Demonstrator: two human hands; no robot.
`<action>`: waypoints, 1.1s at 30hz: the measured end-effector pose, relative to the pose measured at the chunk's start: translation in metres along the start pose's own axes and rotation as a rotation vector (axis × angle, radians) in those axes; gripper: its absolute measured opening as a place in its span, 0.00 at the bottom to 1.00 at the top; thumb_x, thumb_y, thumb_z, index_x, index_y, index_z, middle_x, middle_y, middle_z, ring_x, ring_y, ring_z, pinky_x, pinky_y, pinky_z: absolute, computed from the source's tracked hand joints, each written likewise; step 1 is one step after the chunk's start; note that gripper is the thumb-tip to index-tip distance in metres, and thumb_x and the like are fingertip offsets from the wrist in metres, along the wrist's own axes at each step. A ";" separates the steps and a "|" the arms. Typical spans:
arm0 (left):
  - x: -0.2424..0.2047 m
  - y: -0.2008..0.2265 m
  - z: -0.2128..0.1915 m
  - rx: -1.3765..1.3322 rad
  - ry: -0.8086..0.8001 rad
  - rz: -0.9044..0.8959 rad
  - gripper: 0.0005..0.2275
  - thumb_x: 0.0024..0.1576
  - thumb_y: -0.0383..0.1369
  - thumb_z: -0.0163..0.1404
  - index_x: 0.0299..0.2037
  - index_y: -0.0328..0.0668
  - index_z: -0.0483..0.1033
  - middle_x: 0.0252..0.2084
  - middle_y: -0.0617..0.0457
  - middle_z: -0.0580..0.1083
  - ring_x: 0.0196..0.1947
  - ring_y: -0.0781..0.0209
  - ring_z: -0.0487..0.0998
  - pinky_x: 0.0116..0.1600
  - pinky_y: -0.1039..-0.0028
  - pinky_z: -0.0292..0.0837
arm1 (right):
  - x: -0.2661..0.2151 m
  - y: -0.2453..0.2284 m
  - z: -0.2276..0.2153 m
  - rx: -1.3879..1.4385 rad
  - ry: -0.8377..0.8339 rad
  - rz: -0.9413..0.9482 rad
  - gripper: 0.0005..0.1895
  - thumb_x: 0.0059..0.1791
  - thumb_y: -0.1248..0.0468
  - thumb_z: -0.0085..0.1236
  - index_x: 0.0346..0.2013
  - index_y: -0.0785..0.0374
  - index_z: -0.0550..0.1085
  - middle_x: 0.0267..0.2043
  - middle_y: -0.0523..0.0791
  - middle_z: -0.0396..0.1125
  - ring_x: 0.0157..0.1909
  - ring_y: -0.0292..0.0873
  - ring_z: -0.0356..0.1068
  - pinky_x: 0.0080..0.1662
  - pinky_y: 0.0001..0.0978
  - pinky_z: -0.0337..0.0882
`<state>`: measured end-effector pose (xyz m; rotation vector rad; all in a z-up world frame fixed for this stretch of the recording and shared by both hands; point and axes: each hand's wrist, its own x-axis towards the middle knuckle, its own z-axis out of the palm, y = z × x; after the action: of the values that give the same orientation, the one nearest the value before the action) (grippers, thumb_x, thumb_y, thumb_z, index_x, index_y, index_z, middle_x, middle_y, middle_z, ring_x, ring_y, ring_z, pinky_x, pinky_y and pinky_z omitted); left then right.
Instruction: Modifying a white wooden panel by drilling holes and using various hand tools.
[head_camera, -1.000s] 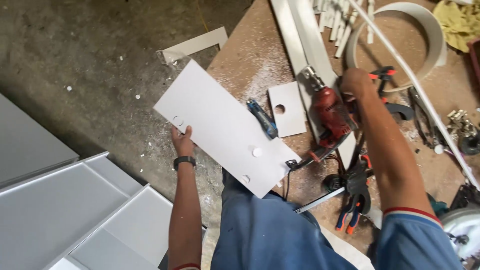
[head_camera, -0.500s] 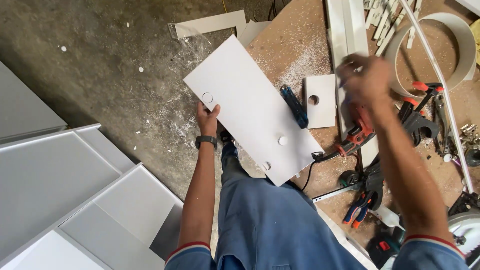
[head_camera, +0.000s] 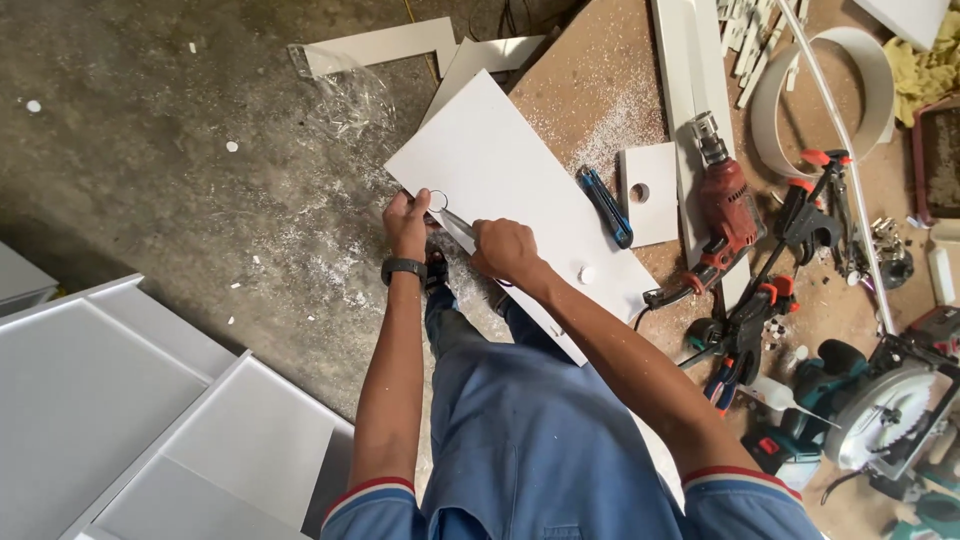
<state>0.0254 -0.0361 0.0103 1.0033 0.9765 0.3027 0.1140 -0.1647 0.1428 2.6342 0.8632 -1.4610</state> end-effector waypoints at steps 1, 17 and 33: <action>0.002 0.001 -0.001 -0.003 -0.005 -0.006 0.11 0.60 0.33 0.54 0.43 0.30 0.77 0.36 0.49 0.79 0.28 0.63 0.78 0.27 0.72 0.78 | -0.002 -0.005 -0.001 -0.001 -0.001 0.008 0.16 0.44 0.64 0.55 0.46 0.57 0.77 0.32 0.49 0.74 0.33 0.49 0.75 0.39 0.44 0.76; 0.004 0.007 -0.011 -0.025 -0.090 -0.040 0.11 0.59 0.32 0.56 0.40 0.28 0.76 0.36 0.43 0.80 0.32 0.57 0.84 0.29 0.70 0.85 | 0.032 -0.044 -0.015 -0.211 -0.029 0.113 0.09 0.44 0.66 0.58 0.37 0.62 0.81 0.25 0.45 0.74 0.26 0.40 0.70 0.29 0.32 0.69; 0.002 0.013 -0.012 -0.035 -0.067 -0.107 0.12 0.57 0.35 0.57 0.40 0.29 0.77 0.35 0.47 0.78 0.33 0.59 0.82 0.33 0.66 0.83 | 0.032 -0.005 0.059 -0.108 0.177 0.068 0.23 0.48 0.72 0.49 0.59 0.64 0.68 0.33 0.51 0.73 0.29 0.46 0.74 0.29 0.41 0.76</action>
<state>0.0195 -0.0211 0.0180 0.9205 0.9572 0.1947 0.0788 -0.1615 0.0858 2.7137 0.8295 -1.1462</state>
